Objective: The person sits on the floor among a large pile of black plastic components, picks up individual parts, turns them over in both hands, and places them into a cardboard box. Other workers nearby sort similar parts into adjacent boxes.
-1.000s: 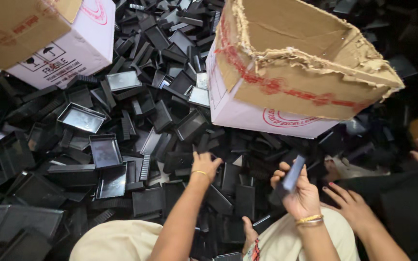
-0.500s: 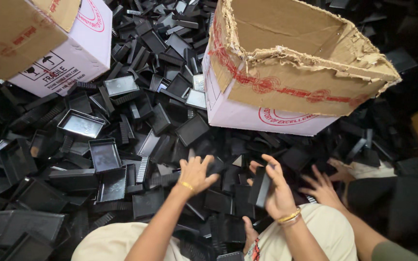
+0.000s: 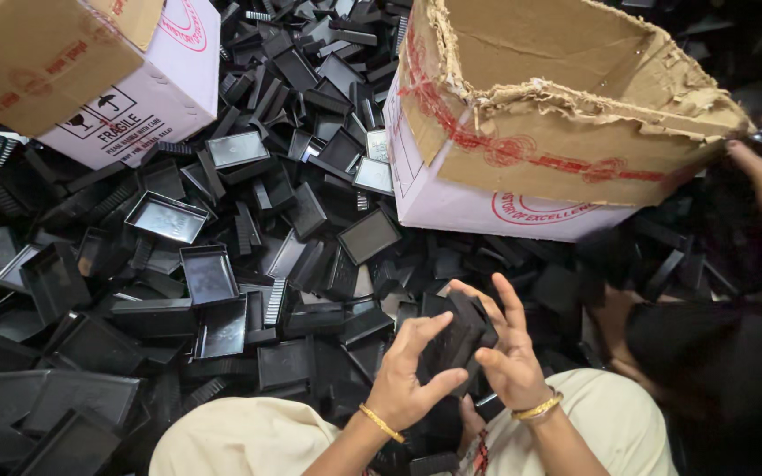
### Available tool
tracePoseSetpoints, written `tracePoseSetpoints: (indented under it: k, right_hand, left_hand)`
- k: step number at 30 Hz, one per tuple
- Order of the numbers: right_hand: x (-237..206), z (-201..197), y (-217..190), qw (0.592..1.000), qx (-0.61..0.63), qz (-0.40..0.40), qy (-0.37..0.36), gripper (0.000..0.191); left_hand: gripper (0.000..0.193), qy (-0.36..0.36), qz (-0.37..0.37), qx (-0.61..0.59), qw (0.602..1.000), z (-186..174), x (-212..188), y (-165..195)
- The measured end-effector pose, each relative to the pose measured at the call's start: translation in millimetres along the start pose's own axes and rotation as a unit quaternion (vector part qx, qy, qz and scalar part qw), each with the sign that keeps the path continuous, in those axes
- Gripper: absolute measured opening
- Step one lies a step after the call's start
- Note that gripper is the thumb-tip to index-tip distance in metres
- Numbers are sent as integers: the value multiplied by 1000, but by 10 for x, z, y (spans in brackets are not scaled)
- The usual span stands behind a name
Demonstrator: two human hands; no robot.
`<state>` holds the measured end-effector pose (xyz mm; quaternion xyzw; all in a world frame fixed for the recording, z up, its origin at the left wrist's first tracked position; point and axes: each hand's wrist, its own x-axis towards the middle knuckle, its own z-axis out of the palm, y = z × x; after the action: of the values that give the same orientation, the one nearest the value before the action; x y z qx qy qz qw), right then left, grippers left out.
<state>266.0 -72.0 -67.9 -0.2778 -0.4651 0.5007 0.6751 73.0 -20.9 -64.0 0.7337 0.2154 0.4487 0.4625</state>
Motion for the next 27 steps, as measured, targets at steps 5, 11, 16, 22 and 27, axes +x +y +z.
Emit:
tracePoseSetpoints:
  k: [5, 11, 16, 22, 27]
  right_hand:
    - [4, 39, 6, 997, 72, 19, 31, 98]
    - [-8, 141, 56, 1000, 11, 16, 9, 104]
    - [-7, 137, 41, 997, 60, 26, 32, 105]
    - [-13, -28, 144, 990, 91, 58, 93, 93]
    - [-45, -239, 199, 971, 13, 182, 154, 65]
  left_hand:
    - [66, -59, 3, -23, 998, -36, -90, -15]
    - [64, 1, -1, -14, 1000, -39, -29, 14]
    - [65, -56, -8, 7, 998, -128, -28, 17]
    - [72, -69, 5, 54, 996, -53, -18, 1]
    - [49, 43, 22, 89, 995, -59, -16, -11]
